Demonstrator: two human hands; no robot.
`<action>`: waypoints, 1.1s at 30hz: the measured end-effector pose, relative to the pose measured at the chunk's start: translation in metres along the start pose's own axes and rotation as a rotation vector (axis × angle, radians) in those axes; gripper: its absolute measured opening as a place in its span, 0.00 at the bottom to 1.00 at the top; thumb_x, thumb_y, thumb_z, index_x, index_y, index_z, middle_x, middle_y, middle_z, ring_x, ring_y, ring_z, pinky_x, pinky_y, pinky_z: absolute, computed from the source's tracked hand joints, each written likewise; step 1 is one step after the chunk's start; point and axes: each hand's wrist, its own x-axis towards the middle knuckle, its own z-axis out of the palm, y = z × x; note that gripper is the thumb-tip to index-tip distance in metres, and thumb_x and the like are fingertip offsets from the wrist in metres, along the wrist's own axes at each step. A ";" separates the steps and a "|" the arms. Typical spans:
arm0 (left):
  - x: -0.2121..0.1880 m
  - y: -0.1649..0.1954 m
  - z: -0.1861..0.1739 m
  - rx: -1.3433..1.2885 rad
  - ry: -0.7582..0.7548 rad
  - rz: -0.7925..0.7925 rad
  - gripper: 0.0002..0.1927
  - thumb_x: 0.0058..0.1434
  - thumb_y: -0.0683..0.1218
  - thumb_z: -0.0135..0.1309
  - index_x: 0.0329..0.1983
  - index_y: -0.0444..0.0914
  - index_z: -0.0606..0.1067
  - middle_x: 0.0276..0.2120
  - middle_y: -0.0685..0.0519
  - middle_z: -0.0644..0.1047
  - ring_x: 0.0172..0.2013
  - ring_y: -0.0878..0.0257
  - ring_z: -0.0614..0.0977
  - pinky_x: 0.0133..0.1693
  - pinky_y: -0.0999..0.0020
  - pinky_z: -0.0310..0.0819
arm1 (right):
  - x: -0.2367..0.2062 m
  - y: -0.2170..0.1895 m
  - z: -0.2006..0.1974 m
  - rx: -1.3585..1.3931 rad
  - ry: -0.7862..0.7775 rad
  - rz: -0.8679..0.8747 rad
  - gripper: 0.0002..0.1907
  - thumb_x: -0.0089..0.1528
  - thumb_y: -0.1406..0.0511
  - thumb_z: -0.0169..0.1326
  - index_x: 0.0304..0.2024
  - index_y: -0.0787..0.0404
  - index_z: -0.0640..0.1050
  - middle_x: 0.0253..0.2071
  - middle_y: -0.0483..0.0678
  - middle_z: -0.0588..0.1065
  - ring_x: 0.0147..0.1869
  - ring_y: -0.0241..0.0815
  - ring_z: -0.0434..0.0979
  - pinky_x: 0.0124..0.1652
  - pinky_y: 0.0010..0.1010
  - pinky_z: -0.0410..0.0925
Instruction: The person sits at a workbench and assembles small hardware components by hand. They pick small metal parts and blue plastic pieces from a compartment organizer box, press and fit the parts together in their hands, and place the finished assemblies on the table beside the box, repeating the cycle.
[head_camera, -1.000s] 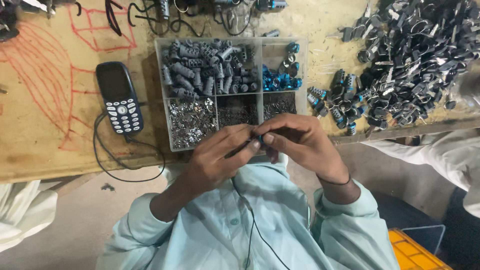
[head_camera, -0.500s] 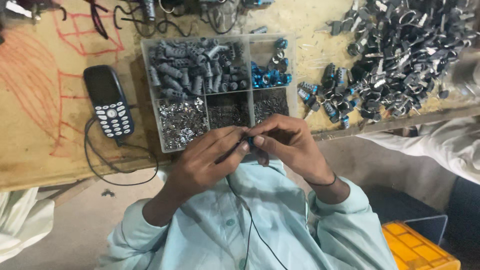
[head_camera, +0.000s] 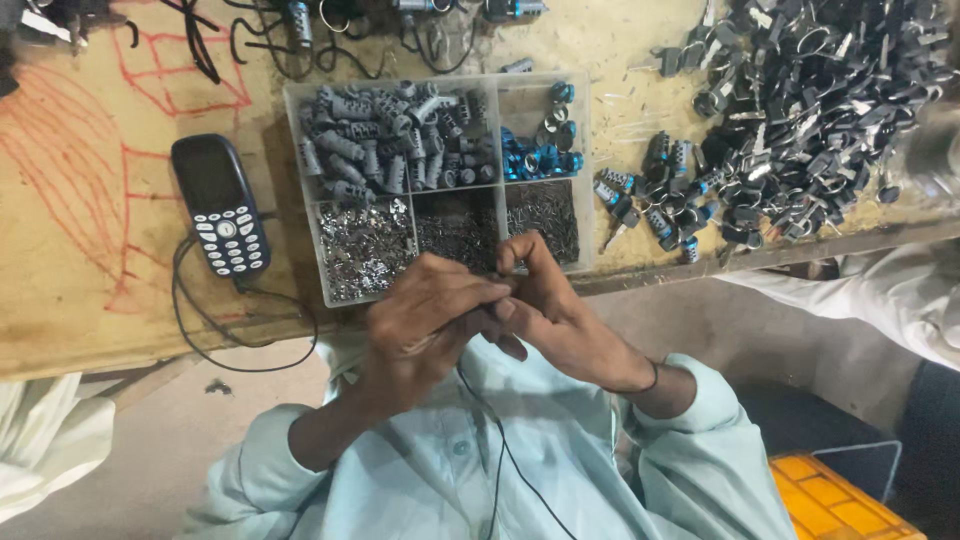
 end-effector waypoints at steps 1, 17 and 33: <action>0.000 0.002 -0.003 0.013 0.009 0.019 0.21 0.57 0.36 0.65 0.54 0.38 0.78 0.46 0.53 0.82 0.45 0.55 0.81 0.48 0.62 0.78 | 0.002 -0.004 0.002 -0.075 -0.028 0.046 0.17 0.75 0.68 0.48 0.61 0.60 0.57 0.43 0.48 0.70 0.45 0.35 0.72 0.39 0.27 0.67; 0.016 -0.026 -0.043 0.157 0.181 0.077 0.19 0.54 0.33 0.66 0.50 0.37 0.79 0.41 0.52 0.80 0.44 0.55 0.80 0.49 0.61 0.76 | 0.078 -0.076 -0.032 -1.397 0.409 -0.458 0.06 0.71 0.73 0.61 0.48 0.62 0.77 0.44 0.48 0.77 0.41 0.41 0.80 0.41 0.31 0.70; 0.010 -0.033 -0.024 -0.308 0.022 -0.204 0.12 0.64 0.33 0.59 0.51 0.32 0.77 0.43 0.47 0.83 0.41 0.62 0.84 0.45 0.68 0.79 | -0.025 -0.052 -0.103 -1.690 0.432 -0.074 0.13 0.61 0.71 0.64 0.49 0.58 0.80 0.47 0.53 0.74 0.49 0.52 0.77 0.47 0.43 0.71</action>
